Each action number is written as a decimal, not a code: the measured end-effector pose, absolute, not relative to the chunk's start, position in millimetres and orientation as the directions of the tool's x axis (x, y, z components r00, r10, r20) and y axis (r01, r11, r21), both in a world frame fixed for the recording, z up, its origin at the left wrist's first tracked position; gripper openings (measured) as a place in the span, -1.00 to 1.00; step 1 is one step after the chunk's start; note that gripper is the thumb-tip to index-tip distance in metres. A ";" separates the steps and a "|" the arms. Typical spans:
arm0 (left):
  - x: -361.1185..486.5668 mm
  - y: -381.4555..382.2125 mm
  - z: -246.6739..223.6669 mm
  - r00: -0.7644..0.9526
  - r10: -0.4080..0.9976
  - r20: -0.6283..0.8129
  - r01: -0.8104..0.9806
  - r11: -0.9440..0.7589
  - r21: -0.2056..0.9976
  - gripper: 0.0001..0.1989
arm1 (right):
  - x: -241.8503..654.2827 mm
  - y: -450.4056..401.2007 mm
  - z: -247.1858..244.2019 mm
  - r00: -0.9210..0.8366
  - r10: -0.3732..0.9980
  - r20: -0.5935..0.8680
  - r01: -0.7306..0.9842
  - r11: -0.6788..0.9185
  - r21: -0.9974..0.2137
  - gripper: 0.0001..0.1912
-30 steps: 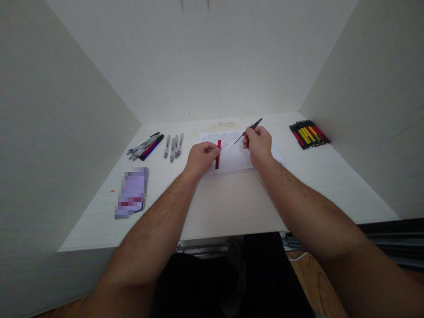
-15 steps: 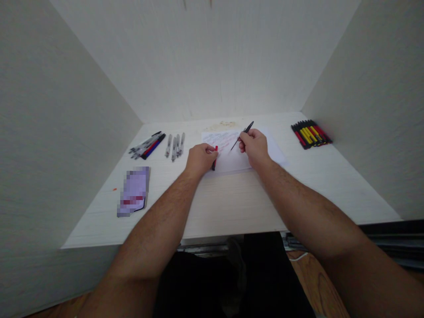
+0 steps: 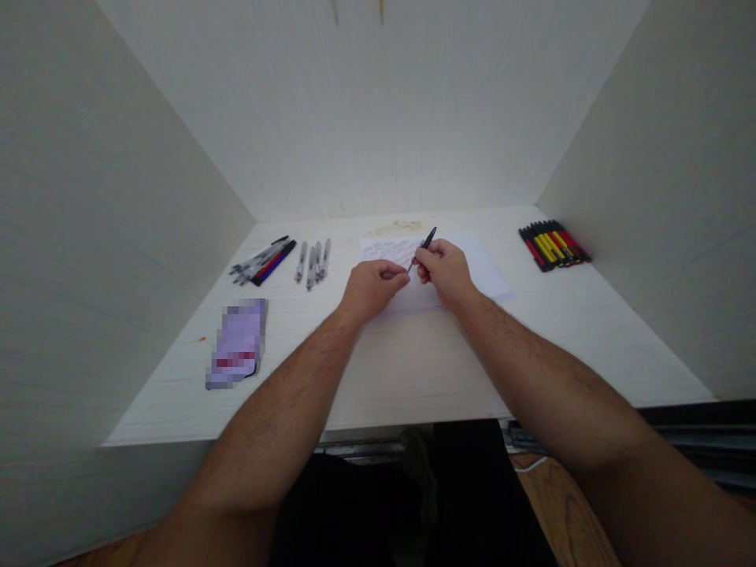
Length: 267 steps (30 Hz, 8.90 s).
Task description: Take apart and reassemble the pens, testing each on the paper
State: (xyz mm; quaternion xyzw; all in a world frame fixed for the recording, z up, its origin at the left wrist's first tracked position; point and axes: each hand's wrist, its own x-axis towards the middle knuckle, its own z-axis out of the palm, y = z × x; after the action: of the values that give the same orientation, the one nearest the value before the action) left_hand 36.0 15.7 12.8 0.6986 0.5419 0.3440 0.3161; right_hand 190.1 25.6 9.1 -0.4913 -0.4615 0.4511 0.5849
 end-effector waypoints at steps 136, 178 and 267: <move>-7.7 40.4 -3.8 0.080 0.980 0.184 0.871 -0.158 0.465 -0.77 | 248.5 50.8 -9.6 0.264 0.927 0.268 0.839 -0.084 -0.537 -0.81; -11.2 43.1 -5.0 0.065 0.979 0.191 0.875 -0.149 0.461 -0.79 | 244.3 51.8 -8.7 0.280 0.933 0.228 0.822 -0.110 -0.559 -0.82; 7.1 32.3 8.8 -0.063 0.984 0.165 0.534 -0.107 0.839 -0.92 | 209.0 31.2 -3.8 -0.293 0.921 0.257 0.871 0.368 -0.325 -0.74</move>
State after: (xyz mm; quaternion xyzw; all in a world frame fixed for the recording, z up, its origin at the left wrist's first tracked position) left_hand 7.1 32.3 8.8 0.6250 0.6074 0.4033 0.2790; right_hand 209.0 31.2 -3.8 -0.5588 -0.8018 0.0611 0.2029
